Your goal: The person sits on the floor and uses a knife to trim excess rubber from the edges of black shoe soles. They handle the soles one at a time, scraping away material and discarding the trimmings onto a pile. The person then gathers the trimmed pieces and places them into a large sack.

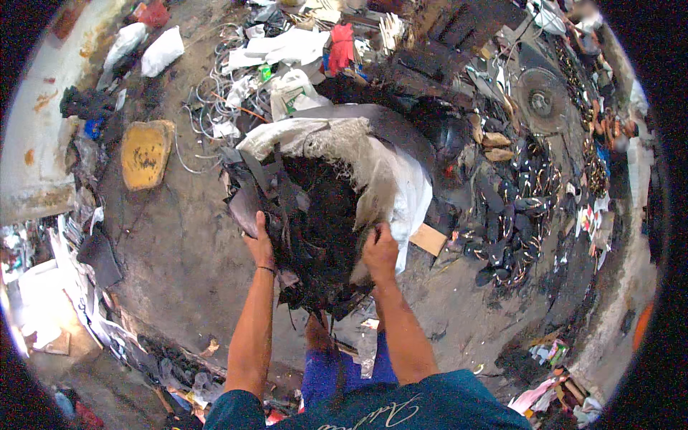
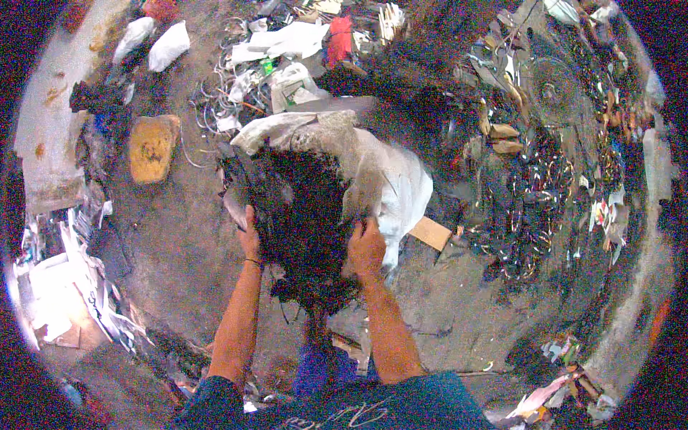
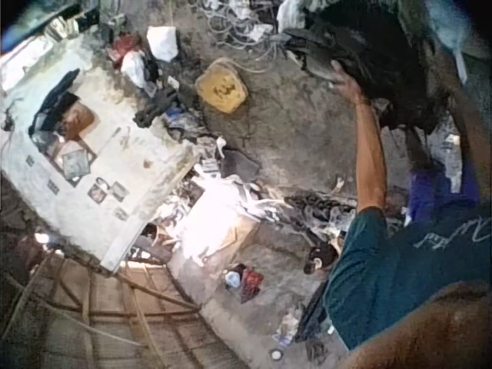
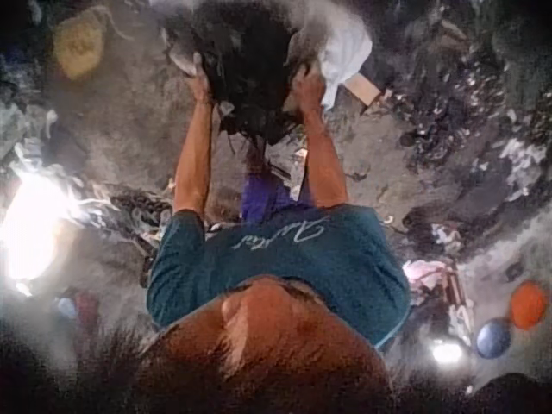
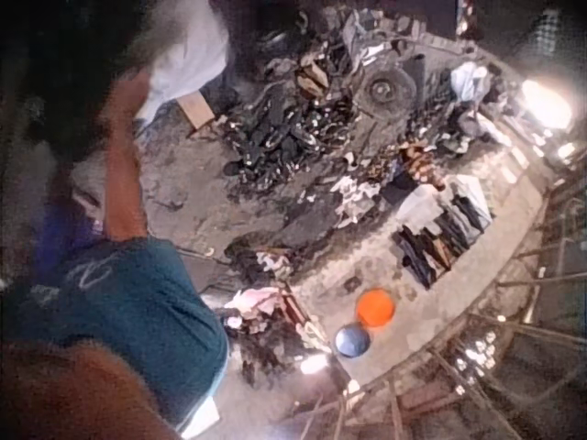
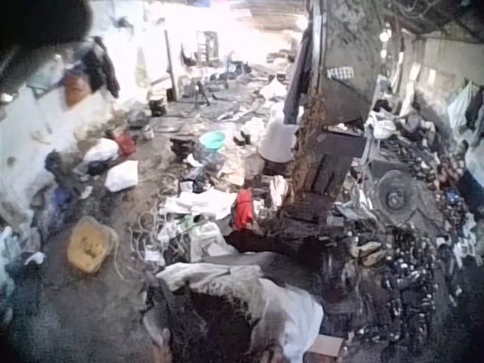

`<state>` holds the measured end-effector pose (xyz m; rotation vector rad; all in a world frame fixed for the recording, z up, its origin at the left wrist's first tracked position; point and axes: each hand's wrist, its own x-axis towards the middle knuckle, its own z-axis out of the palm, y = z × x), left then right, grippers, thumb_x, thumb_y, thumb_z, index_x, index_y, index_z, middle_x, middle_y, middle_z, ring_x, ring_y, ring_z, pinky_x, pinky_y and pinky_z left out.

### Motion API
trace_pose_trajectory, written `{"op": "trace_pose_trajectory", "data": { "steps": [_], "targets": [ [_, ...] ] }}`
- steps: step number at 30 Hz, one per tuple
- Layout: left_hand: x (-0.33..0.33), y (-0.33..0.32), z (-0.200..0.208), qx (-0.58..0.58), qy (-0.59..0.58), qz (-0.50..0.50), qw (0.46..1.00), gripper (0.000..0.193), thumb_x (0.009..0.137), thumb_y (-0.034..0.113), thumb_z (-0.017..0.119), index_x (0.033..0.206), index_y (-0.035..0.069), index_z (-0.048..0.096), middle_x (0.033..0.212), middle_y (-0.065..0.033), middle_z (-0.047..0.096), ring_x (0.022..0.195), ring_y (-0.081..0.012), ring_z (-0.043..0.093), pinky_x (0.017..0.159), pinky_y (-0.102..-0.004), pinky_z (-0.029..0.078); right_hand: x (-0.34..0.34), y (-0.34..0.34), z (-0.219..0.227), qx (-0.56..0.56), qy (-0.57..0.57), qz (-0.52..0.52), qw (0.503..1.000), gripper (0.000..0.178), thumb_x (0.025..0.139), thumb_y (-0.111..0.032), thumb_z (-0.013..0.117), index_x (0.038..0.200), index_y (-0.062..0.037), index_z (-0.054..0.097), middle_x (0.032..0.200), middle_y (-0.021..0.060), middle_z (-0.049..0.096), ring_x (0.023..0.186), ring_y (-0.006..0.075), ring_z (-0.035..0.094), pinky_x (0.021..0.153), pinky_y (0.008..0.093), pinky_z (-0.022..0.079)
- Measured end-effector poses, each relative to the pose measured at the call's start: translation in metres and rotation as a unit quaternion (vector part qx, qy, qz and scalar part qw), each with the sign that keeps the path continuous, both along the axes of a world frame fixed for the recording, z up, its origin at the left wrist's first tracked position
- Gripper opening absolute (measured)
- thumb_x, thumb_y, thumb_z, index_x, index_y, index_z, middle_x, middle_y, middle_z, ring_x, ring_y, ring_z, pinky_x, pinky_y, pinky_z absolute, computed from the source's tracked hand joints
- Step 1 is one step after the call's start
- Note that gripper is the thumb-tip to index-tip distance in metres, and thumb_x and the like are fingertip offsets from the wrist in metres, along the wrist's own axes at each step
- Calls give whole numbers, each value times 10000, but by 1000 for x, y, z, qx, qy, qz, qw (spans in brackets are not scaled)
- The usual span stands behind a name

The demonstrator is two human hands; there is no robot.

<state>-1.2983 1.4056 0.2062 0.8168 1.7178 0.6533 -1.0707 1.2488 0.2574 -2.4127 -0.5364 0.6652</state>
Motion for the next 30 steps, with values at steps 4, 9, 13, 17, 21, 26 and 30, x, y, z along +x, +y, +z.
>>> {"op": "trace_pose_trajectory", "data": {
  "steps": [4,9,13,17,21,26,30],
  "targets": [
    [22,-4,16,42,32,-20,998,1171,779,695,666,1459,-137,199,1466,-264,358,1342,-343,394,1119,-395,291,32,-37,-28,123,221,-139,958,399,976,-328,520,1110,32,627,986,138,681,844,221,630,765,362,494],
    [52,-40,44,26,217,-153,964,1263,761,775,599,1509,-92,67,1479,-341,310,1377,-408,345,1143,-413,251,74,-26,99,185,351,-308,865,428,985,-377,432,1163,-49,642,1046,76,680,944,246,646,826,376,510],
    [156,-97,104,137,305,-268,903,1406,616,785,711,1548,43,-36,1475,-403,188,1343,-565,234,1128,-595,191,132,-32,165,325,438,-316,777,382,985,-321,405,1134,-56,635,1057,77,684,938,240,669,842,377,533],
    [268,-118,106,193,294,-261,899,1316,611,777,705,1570,172,36,1518,-402,55,1375,-599,134,1071,-685,216,178,-48,184,333,388,-365,778,340,967,-291,448,1118,-46,630,1051,90,686,935,247,679,856,380,541],
    [350,-134,82,158,304,-245,907,1224,666,770,664,1566,166,94,1522,-408,21,1397,-599,66,1068,-712,172,228,-69,153,372,422,-318,763,345,953,-259,453,1153,-27,611,1076,107,679,974,263,676,874,403,548],
    [363,-155,30,160,356,-285,875,1098,744,738,618,1558,168,150,1522,-414,0,1401,-605,26,1082,-723,79,221,-80,120,244,237,-151,928,455,939,-328,610,1252,0,574,1162,80,644,1031,207,622,942,318,459],
    [312,-152,82,222,237,-219,920,873,872,581,578,1548,180,197,1543,-382,17,1421,-572,38,1126,-657,101,209,-64,139,182,275,-93,939,468,851,-188,754,1231,23,581,1164,100,648,1070,217,602,948,336,446]
  ]
}}
